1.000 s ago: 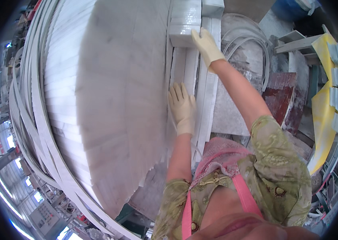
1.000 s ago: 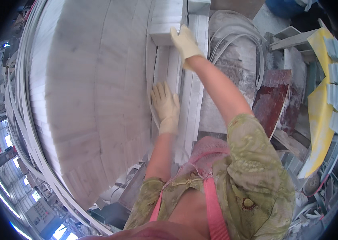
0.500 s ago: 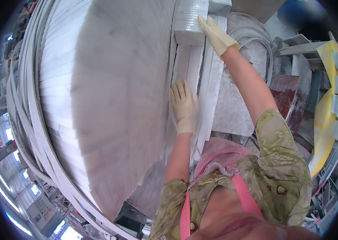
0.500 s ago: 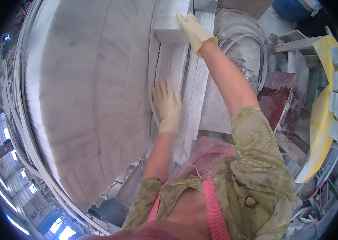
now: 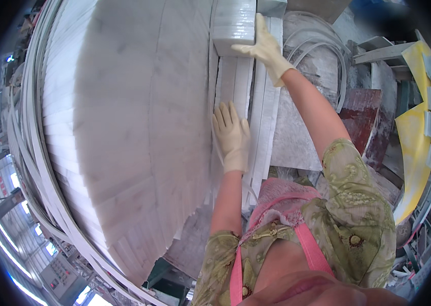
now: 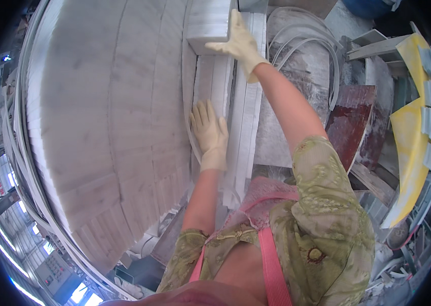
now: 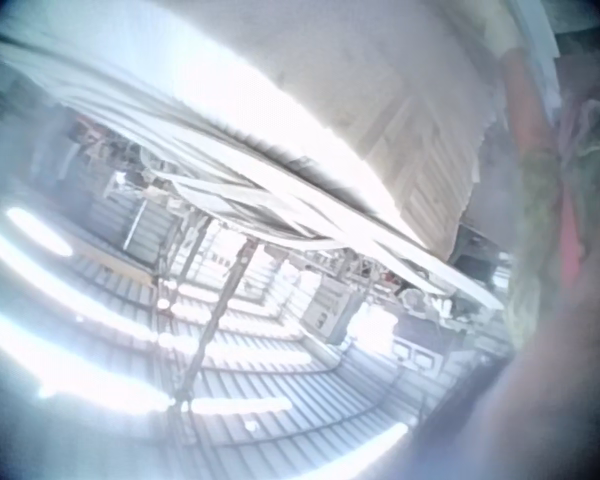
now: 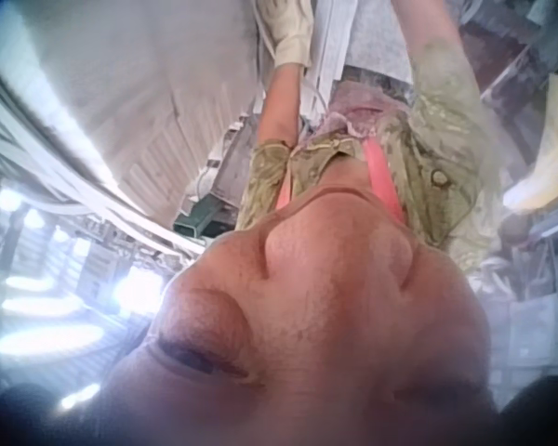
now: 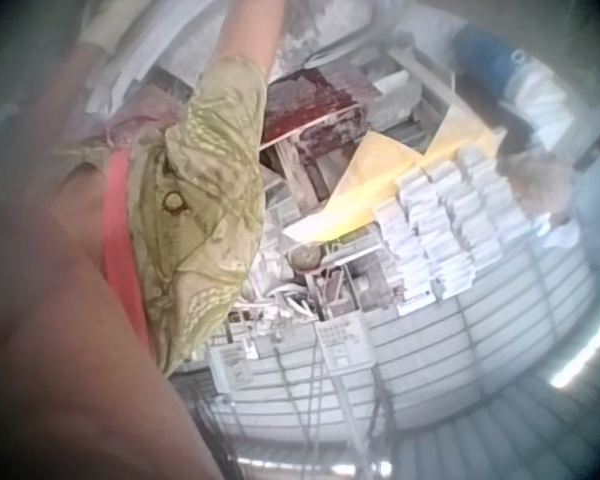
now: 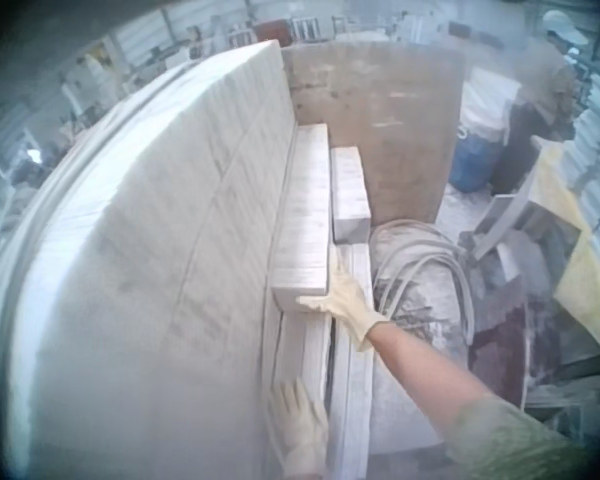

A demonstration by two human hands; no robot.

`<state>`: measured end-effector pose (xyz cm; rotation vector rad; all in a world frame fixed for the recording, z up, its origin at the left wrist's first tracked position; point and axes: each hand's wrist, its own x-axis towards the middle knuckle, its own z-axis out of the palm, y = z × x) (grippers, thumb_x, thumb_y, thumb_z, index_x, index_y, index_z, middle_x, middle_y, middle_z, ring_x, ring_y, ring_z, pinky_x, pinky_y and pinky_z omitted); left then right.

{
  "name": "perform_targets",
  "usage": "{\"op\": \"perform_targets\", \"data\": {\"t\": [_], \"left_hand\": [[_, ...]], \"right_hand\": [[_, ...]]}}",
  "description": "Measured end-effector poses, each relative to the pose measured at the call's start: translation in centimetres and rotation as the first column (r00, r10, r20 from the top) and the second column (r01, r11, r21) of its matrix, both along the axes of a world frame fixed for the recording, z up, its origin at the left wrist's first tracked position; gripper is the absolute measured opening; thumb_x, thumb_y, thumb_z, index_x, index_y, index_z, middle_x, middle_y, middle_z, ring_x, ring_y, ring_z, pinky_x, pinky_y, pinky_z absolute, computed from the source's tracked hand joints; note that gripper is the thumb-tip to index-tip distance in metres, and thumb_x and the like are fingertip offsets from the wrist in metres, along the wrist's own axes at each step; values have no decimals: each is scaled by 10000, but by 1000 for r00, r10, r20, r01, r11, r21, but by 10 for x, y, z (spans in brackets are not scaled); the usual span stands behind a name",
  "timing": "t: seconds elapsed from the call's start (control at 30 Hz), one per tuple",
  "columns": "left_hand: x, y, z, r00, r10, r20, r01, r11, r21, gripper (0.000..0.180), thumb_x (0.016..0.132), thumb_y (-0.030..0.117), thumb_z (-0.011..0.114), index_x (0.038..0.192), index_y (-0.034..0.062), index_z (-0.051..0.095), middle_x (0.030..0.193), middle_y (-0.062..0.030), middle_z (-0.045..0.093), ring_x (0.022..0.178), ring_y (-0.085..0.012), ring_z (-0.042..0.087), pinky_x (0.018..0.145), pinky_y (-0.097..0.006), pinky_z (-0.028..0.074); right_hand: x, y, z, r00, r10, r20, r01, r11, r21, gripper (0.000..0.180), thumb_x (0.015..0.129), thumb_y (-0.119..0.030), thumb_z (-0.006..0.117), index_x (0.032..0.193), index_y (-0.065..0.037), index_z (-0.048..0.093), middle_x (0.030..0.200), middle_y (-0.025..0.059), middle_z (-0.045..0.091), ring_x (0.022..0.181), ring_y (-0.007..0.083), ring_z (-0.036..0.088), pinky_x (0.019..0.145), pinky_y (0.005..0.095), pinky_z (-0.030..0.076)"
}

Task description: The person repeatedly picks up white rectangular boards from a pile and stacks them on a yellow tray. The person also moves a stack of boards to a nearby rack. The person wears gloves and a pink headstrap.

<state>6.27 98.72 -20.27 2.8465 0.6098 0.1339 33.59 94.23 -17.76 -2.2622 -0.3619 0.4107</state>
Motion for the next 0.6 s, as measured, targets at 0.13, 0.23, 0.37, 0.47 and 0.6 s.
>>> {"op": "perform_targets", "data": {"t": [0.13, 0.23, 0.37, 0.47, 0.6], "left_hand": [[3, 2, 1, 1000, 2, -31, -2, 1000, -8, 637, 950, 299, 568, 1499, 6, 431, 1544, -245, 414, 1450, -414, 344, 1251, -521, 197], [2, 3, 2, 997, -4, -78, 4, 1000, 6, 638, 954, 308, 559, 1499, 2, 429, 1552, -249, 402, 1453, -415, 342, 1250, -523, 196], [-2, 2, 0, 993, 1, -119, -3, 1000, -11, 626, 960, 287, 550, 1496, -12, 425, 1560, -264, 383, 1462, -423, 327, 1248, -529, 198], [-1, 3, 0, 993, -13, -120, 14, 1000, 3, 621, 964, 259, 545, 1502, -19, 408, 1565, -274, 368, 1468, -433, 314, 1247, -530, 192], [-2, 5, 1, 984, -6, -176, 9, 1000, 12, 635, 975, 242, 535, 1527, -22, 364, 1582, -279, 336, 1478, -442, 293, 1250, -523, 177]], "right_hand": [[13, 20, -26, 933, 57, -356, 142, 850, 508, 1290, 737, -416, 894, 1600, -28, 17, 1568, 248, 392, 1289, 391, 572, 1044, 398, 511], [18, 21, -44, 968, 76, -239, 52, 871, 488, 1129, 847, -337, 815, 1600, -25, 34, 1526, 236, 452, 1267, 384, 590, 1030, 400, 520], [15, 11, -38, 999, 33, 10, -35, 972, 231, 928, 822, -360, 805, 1544, -84, 292, 1481, 222, 508, 1184, 344, 620, 998, 392, 510], [8, 7, -19, 994, 84, 73, -85, 996, 5, 1025, 768, -453, 818, 1551, -14, 322, 1578, 213, 403, 1402, 329, 462, 1181, 382, 354], [-14, -3, -18, 982, 53, 179, -44, 998, -51, 1291, 726, -604, 813, 1590, 61, 123, 1659, 212, 237, 1540, 305, 245, 1283, 405, 163]]}}
